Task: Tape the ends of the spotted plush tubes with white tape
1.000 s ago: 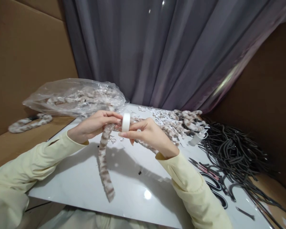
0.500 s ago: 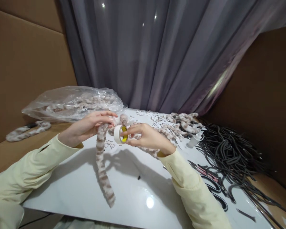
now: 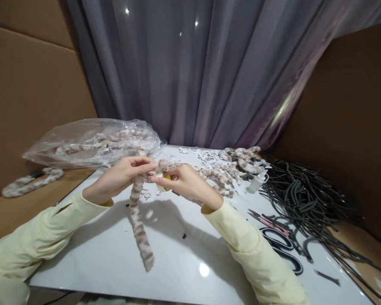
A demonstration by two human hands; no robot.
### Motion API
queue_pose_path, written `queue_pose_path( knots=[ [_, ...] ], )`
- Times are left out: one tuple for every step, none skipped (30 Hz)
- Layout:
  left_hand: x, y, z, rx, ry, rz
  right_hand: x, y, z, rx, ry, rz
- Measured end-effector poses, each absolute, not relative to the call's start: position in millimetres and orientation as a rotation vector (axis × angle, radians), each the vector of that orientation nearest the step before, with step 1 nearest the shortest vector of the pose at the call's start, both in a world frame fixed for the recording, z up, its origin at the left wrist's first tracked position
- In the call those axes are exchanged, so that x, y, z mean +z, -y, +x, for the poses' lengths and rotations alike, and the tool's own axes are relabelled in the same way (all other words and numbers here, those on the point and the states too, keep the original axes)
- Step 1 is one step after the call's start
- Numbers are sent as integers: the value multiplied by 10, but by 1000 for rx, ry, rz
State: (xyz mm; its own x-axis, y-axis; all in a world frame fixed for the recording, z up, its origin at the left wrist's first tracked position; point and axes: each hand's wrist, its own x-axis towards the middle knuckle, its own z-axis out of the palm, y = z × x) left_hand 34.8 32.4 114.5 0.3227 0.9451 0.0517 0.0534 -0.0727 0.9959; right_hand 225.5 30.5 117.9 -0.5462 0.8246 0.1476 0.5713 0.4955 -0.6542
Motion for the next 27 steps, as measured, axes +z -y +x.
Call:
queue_pose_path(
  knots=[
    [1139,-334,351,979,-977,1400,1181,-306,2255,763,2290,-1164],
    [1134,-345,355,976,-974,1351,1182,-307,2256,760,2281,-1172],
    [1131,-357,359,969,-972,1301,1182,-310,2257,759,2273,-1177],
    [1128,-368,364,960,-971,1257,1180,-313,2259,759,2266,-1178],
    [1126,-379,369,952,-969,1224,1176,-317,2262,759,2261,-1176],
    [1123,-388,373,944,-969,1203,1171,-320,2264,758,2255,-1172],
    [1120,-395,376,940,-972,1193,1166,-324,2266,761,2248,-1170],
    [1116,-401,378,939,-976,1188,1162,-328,2267,769,2240,-1172],
    [1112,-406,379,940,-977,1183,1159,-332,2269,776,2229,-1180],
    [1106,-410,379,939,-975,1174,1157,-338,2271,787,2217,-1190],
    [1099,-415,378,934,-969,1164,1155,-346,2275,800,2209,-1200],
    [1092,-420,376,926,-958,1153,1153,-355,2279,816,2204,-1207],
    [1084,-426,374,915,-945,1143,1152,-366,2285,835,2204,-1206],
    [1077,-432,371,899,-934,1135,1151,-378,2293,854,2207,-1199],
    [1071,-437,369,881,-928,1129,1150,-389,2301,876,2212,-1183],
    [1067,-442,366,859,-926,1126,1149,-400,2311,903,2218,-1160],
    [1066,-445,363,838,-922,1127,1150,-408,2320,932,2224,-1135],
    [1069,-445,360,814,-919,1134,1152,-414,2329,964,2227,-1108],
    [1077,-443,355,790,-915,1151,1154,-417,2337,994,2231,-1085],
    [1090,-438,349,769,-916,1182,1156,-419,2343,1020,2237,-1071],
    [1109,-431,342,756,-923,1237,1157,-420,2348,1037,2245,-1068],
    [1132,-421,334,750,-937,1321,1156,-421,2350,1041,2254,-1076],
    [1160,-408,326,749,-955,1430,1152,-423,2351,1034,2261,-1092],
    [1189,-393,318,748,-975,1557,1147,-425,2348,1020,2268,-1111],
    [1218,-376,311,751,-994,1693,1139,-427,2344,1003,2270,-1132],
    [1243,-355,306,759,-1011,1824,1132,-428,2338,989,2267,-1153],
    [1263,-332,304,777,-1030,1939,1125,-428,2330,982,2258,-1173]
  ],
)
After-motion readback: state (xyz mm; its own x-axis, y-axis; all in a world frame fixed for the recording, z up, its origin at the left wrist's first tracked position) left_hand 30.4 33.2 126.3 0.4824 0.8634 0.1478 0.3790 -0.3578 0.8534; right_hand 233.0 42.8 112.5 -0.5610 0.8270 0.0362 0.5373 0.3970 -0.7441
